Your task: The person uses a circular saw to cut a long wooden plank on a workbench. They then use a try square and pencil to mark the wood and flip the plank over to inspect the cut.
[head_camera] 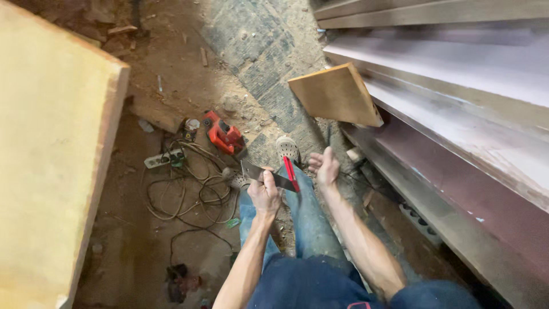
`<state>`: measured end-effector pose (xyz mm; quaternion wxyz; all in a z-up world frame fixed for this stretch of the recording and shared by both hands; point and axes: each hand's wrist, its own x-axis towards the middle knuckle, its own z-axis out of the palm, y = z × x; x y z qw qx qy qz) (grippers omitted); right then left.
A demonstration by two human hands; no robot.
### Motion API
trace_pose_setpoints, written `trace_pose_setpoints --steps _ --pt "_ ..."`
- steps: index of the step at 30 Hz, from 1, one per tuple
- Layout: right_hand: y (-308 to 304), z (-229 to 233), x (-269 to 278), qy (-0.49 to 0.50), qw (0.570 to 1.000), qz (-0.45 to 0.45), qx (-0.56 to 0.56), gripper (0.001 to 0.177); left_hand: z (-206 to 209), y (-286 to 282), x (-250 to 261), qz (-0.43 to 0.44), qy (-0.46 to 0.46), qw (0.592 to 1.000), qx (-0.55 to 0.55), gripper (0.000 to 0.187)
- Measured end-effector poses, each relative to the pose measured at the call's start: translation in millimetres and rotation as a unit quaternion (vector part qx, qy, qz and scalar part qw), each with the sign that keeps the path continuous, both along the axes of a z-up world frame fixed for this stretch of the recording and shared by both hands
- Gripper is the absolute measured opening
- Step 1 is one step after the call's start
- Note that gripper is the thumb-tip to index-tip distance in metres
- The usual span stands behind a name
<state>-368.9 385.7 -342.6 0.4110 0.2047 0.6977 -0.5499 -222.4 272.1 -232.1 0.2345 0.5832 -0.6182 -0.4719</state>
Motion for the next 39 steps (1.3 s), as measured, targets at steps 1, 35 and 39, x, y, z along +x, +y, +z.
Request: trace_pose_setpoints --steps 1,35,39 --pt "-9 23 21 0.098 0.989 0.108 -0.005 0.055 2 -3 3 0.009 0.001 1.000 0.020 0.020" --pt "-95 282 430 0.250 0.362 0.886 -0.145 0.045 36 172 443 0.684 0.372 0.618 0.107 0.060" --pt "-94 284 508 0.231 0.358 0.893 -0.145 0.053 31 203 493 0.744 0.385 0.540 0.079 0.050"
